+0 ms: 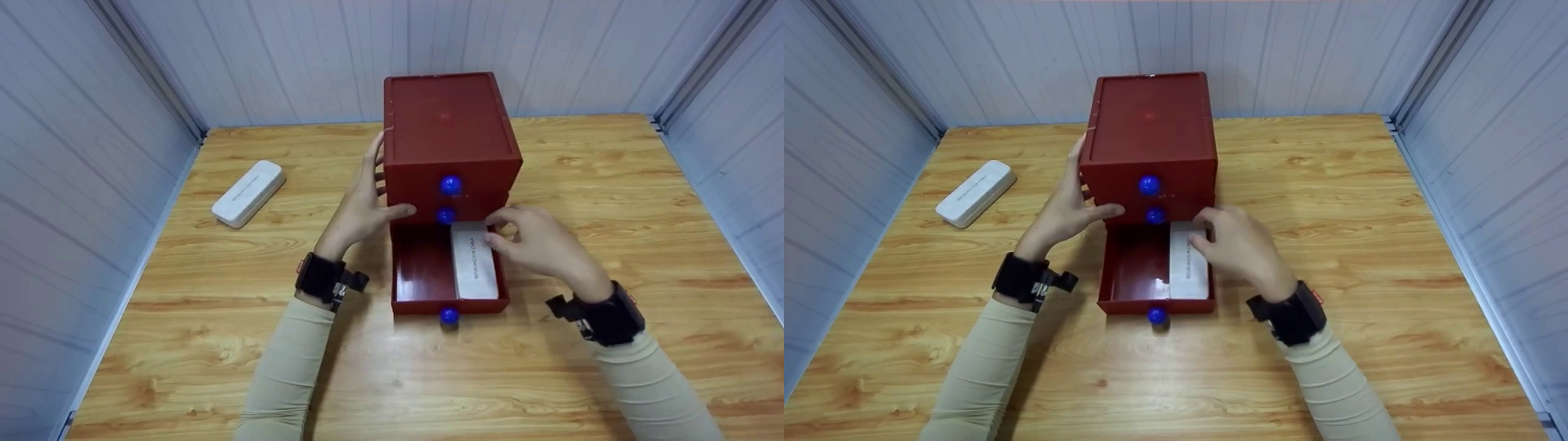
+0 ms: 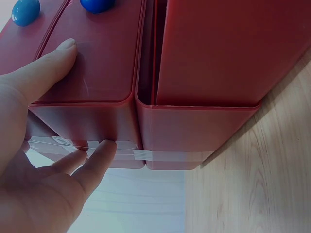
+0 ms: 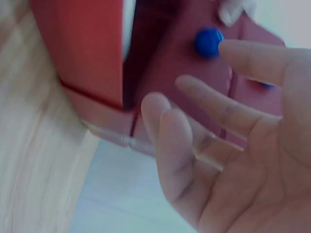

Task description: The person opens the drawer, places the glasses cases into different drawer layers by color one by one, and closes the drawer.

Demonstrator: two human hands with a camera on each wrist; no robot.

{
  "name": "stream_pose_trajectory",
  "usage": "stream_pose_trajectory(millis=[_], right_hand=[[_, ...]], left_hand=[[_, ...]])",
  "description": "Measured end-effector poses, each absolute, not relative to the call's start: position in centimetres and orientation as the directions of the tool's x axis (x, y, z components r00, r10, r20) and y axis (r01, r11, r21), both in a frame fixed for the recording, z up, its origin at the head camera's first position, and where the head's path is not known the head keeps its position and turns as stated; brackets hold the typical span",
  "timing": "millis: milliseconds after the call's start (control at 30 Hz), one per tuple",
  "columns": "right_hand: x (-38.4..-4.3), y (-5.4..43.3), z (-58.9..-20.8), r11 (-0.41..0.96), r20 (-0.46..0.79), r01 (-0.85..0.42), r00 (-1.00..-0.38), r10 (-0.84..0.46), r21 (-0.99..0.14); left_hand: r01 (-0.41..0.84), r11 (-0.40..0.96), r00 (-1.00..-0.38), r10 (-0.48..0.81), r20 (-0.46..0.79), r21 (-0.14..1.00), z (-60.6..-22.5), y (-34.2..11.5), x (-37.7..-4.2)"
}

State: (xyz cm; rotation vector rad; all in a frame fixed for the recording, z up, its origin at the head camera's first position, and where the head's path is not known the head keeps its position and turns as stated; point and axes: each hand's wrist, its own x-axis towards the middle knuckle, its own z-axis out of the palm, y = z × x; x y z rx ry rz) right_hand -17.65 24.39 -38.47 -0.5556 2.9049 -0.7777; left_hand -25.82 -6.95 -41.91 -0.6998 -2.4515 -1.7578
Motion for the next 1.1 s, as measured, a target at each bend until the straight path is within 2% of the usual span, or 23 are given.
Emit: stream_pose_trajectory(millis=[133, 533, 767, 1100], right_hand=[[-18.2, 25.9, -37.5, 0.775, -0.009, -0.28, -0.938, -0.345, -0.566], [-19.6, 28.1, -37.6, 0.702, 0.079, -0.208, -0.974, -0.212, -0.681], [-20.3, 28.3, -38.6, 0.646, 0.12, -0.231, -0.97, -0.211, -0.728], [-21.9, 27.3, -41.1, 0.454, 0.17, -0.26, -0.958, -0.231, -0.852]], left_hand=[[0.387, 0.255, -0.896, 0.333, 0.296, 0.886, -41.9, -6.9, -25.8], [0.383, 0.237, -0.897, 0.328, 0.297, 0.893, -42.1, -6.6, -26.0], [0.399, 0.247, -0.892, 0.329, 0.311, 0.883, -41.9, -6.7, -25.7], [0.398, 0.271, -0.893, 0.332, 0.303, 0.876, -41.8, -6.8, -25.8]])
